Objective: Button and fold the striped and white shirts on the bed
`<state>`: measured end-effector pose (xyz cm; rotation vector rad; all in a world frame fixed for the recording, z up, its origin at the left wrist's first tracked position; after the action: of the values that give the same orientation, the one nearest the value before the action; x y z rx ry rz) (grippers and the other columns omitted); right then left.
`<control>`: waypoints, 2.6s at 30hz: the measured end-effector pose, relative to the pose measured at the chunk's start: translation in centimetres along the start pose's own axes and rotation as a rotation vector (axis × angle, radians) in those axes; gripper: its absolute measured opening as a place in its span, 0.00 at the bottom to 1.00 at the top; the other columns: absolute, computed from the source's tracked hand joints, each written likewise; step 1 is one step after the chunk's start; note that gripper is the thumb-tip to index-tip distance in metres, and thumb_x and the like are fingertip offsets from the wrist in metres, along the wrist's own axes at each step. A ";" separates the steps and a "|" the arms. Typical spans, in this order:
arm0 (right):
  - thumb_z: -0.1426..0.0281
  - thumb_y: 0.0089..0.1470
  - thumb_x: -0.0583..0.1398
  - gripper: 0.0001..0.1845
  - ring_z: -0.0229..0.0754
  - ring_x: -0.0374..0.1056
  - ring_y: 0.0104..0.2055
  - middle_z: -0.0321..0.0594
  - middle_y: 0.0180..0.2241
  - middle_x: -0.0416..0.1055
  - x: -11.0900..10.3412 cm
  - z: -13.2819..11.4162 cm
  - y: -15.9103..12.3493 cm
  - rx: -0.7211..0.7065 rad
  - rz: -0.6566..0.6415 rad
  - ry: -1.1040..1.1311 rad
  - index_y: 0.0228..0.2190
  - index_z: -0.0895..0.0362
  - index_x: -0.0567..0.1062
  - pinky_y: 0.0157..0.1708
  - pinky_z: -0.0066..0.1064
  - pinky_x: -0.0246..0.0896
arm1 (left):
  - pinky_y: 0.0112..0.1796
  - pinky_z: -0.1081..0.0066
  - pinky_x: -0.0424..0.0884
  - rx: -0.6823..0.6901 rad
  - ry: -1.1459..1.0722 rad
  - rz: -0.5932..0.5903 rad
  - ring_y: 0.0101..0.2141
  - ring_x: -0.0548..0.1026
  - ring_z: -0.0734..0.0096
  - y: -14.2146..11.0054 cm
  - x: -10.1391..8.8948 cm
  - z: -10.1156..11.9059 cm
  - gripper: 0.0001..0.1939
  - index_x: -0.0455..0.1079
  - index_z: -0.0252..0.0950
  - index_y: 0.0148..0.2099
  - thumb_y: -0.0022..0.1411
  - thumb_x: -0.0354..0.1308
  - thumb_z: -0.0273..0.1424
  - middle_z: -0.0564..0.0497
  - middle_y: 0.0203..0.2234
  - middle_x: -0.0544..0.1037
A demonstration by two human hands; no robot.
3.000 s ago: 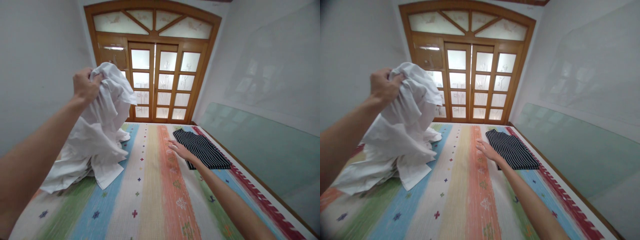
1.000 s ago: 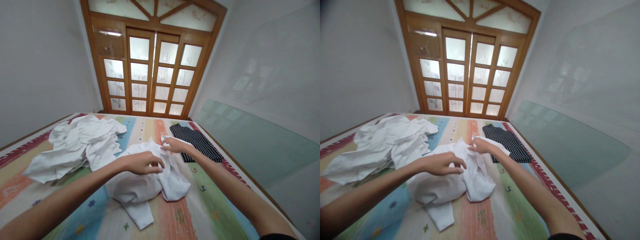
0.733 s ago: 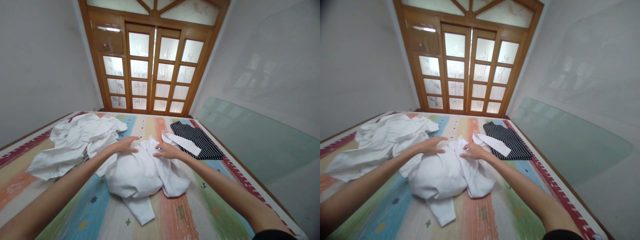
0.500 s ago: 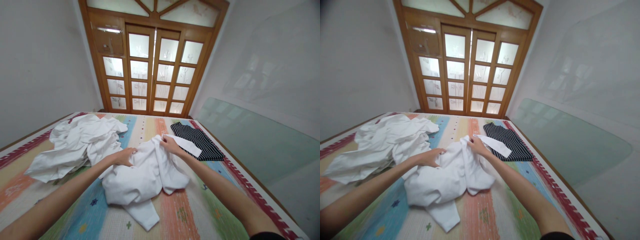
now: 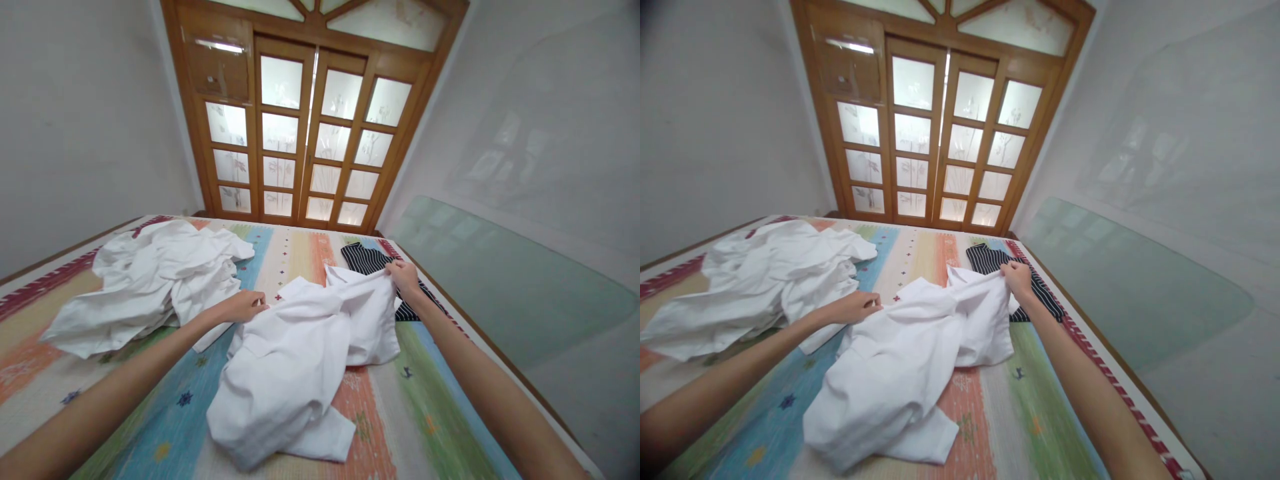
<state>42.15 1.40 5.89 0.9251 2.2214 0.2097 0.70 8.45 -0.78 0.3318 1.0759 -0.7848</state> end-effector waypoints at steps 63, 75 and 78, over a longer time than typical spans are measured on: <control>0.76 0.47 0.57 0.08 0.44 0.69 0.33 0.41 0.30 0.75 -3.1 -16.2 -3.7 -0.772 -0.133 -0.388 0.32 0.56 0.73 0.32 0.29 0.56 | 0.26 0.75 0.59 0.200 0.091 0.483 0.25 0.67 0.72 -0.2 -18.3 7.6 0.16 0.63 0.36 0.28 0.49 0.60 0.43 0.55 0.22 0.69; 0.64 0.40 0.66 0.12 0.38 0.66 0.24 0.35 0.22 0.72 -8.0 -15.7 1.7 -0.348 -0.204 0.240 0.27 0.59 0.78 0.24 0.27 0.58 | 0.42 0.70 0.67 0.120 0.353 0.972 0.37 0.72 0.65 -3.4 -26.7 8.1 0.15 0.74 0.32 0.40 0.48 0.54 0.25 0.47 0.35 0.77; 0.59 0.42 0.66 0.14 0.39 0.66 0.24 0.35 0.21 0.70 -9.5 -15.6 2.5 -0.358 -0.057 0.251 0.26 0.58 0.77 0.23 0.27 0.58 | 0.38 0.73 0.68 0.079 -0.002 1.069 0.32 0.71 0.70 -4.1 -27.4 6.8 0.16 0.75 0.28 0.41 0.47 0.55 0.25 0.50 0.32 0.78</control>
<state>37.78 -1.42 23.53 0.6673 2.3267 0.7057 -4.47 12.78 26.97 0.8724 0.7066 0.1349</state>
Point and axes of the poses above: each hand's wrist, its own y-axis towards the middle knuckle, its own x-axis out of the palm, z = x × y, the point moved 7 cm from there along y, towards the middle knuckle
